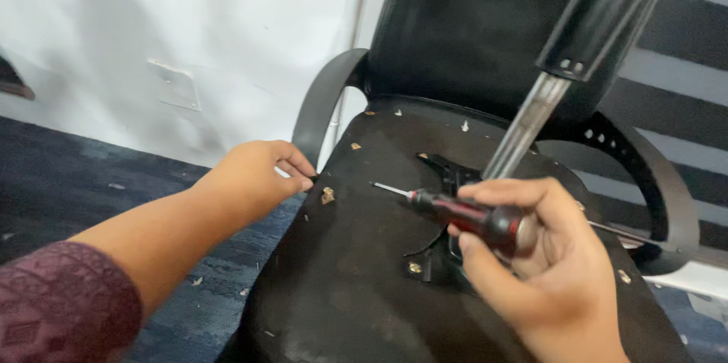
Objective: The person uses a screwdriver to tighten screws on the underside of an office chair seat, securing the metal mounting plate to the chair frame. The person works on multiple screws around the central gas lift column.
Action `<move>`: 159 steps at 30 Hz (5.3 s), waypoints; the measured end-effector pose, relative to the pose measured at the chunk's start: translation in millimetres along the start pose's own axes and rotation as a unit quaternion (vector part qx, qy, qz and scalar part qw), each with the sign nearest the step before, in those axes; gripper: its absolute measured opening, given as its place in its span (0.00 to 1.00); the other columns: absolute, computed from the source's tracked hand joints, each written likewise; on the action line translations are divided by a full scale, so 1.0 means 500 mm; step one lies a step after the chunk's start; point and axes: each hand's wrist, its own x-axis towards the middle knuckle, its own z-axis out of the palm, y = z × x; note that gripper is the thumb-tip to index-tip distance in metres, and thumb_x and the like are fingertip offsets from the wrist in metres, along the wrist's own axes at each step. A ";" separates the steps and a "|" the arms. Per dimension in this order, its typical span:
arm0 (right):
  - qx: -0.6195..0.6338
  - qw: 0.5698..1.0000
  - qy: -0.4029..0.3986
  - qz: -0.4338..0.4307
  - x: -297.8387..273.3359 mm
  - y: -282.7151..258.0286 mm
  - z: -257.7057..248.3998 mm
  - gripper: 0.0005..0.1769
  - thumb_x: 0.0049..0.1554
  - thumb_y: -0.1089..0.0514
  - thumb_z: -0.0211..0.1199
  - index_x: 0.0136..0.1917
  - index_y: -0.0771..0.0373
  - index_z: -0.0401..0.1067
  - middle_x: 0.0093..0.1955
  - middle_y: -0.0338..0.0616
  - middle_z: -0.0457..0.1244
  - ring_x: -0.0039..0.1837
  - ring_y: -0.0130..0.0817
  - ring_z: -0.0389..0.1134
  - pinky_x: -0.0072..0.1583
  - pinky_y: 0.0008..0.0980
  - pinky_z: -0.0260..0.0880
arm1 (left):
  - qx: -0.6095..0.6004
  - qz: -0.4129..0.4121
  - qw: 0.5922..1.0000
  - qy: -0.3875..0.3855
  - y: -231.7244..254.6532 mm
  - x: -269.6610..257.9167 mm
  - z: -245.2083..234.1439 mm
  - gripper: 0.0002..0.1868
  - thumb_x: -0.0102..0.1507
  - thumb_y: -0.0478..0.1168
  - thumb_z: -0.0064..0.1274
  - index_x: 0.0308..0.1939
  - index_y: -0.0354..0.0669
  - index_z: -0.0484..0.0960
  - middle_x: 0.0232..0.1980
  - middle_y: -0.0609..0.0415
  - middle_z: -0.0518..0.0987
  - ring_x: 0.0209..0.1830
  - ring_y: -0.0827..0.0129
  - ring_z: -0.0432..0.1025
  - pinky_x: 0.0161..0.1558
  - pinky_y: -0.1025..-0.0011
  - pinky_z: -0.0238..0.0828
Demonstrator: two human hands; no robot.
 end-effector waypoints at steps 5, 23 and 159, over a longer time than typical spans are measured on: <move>-0.053 0.998 -0.004 -0.034 -0.074 0.041 -0.043 0.20 0.47 0.77 0.68 0.52 0.68 0.68 0.63 0.57 0.65 0.61 0.37 0.74 0.58 0.30 0.75 | 0.037 -0.013 0.999 -0.022 -0.007 0.021 0.020 0.10 0.60 0.41 0.63 0.45 0.47 0.88 0.38 0.57 0.87 0.38 0.73 0.78 0.45 0.71 0.73; -0.060 0.994 -0.081 0.042 -0.096 0.142 -0.048 0.17 0.51 0.72 0.73 0.49 0.65 0.69 0.66 0.55 0.68 0.61 0.37 0.76 0.58 0.32 0.76 | -0.002 -0.031 0.998 -0.062 0.023 0.019 0.053 0.11 0.60 0.43 0.63 0.47 0.50 0.90 0.37 0.60 0.88 0.39 0.75 0.79 0.48 0.74 0.73; -0.312 0.794 -0.520 0.052 0.353 0.177 0.202 0.12 0.47 0.53 0.74 0.45 0.54 0.78 0.40 0.39 0.73 0.44 0.30 0.74 0.47 0.33 0.73 | -0.057 -0.265 0.949 -0.164 0.007 0.061 0.012 0.28 0.52 0.36 0.70 0.56 0.55 0.81 0.63 0.60 0.82 0.52 0.70 0.79 0.45 0.70 0.77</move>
